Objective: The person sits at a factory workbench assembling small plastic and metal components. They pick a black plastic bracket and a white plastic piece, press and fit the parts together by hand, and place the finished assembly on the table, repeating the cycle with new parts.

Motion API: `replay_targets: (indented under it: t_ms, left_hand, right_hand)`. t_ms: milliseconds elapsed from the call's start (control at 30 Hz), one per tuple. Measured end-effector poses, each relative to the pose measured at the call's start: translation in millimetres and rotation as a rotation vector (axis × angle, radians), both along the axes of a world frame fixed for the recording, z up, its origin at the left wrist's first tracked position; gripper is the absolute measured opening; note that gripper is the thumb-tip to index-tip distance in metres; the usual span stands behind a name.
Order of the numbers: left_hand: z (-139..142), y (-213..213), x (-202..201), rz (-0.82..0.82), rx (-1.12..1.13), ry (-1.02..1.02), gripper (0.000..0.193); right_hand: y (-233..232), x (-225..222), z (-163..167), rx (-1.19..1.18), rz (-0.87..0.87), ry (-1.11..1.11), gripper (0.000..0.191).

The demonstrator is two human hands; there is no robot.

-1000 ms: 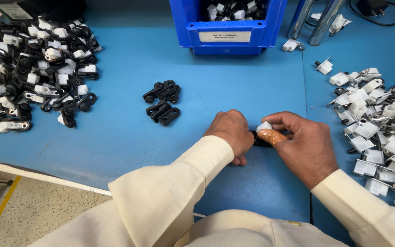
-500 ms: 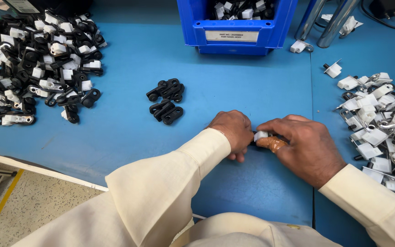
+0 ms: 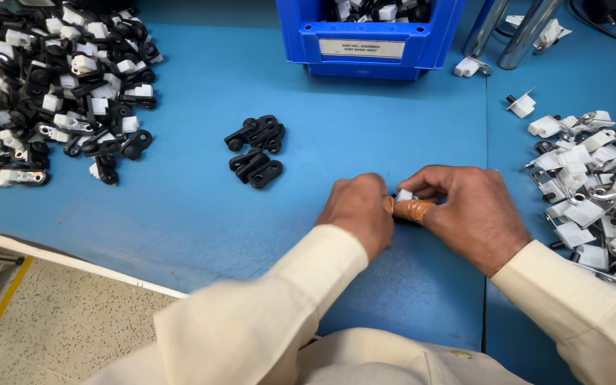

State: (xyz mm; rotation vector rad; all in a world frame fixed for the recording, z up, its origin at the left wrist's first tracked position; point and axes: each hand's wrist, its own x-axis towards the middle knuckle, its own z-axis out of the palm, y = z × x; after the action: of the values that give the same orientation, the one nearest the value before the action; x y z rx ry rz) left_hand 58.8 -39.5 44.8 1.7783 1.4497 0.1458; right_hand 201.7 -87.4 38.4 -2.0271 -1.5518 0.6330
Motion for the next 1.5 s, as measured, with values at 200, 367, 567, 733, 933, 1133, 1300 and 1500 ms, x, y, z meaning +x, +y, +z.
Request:
replay_targets:
  t_ms: [200,367,567,733,933,1133,1300,1500]
  left_hand:
    - [-28,-25,-8,0.356,-0.226,-0.555,0.015]
    - [-31,-20,-3,0.317,-0.260,-0.482,0.012]
    - [-20,-6,6,0.239,-0.267,-0.327,0.012]
    - [-12,-5,7,0.201,-0.263,-0.315,0.017]
    - [-5,-3,12,0.235,-0.320,-0.246,0.020]
    - [-2,-3,14,0.269,-0.391,-0.266,0.021]
    - [8,-6,11,0.182,-0.322,-0.142,0.021]
    - [28,4,19,0.019,-0.280,0.177,0.017]
  right_hand:
    - [0,4,-11,0.015,-0.034,0.024,0.034]
    - [3,15,-18,0.027,0.029,0.209,0.028]
    - [10,31,-18,-0.115,0.027,0.423,0.026]
    - [11,31,-19,-0.140,0.012,0.442,0.026]
    - [5,28,-18,0.059,0.154,0.137,0.030]
    - [0,25,-14,0.005,0.120,0.121,0.028]
    - [-8,22,-12,0.119,0.179,0.070,0.032]
    - [-11,16,-12,0.094,0.144,0.079,0.035]
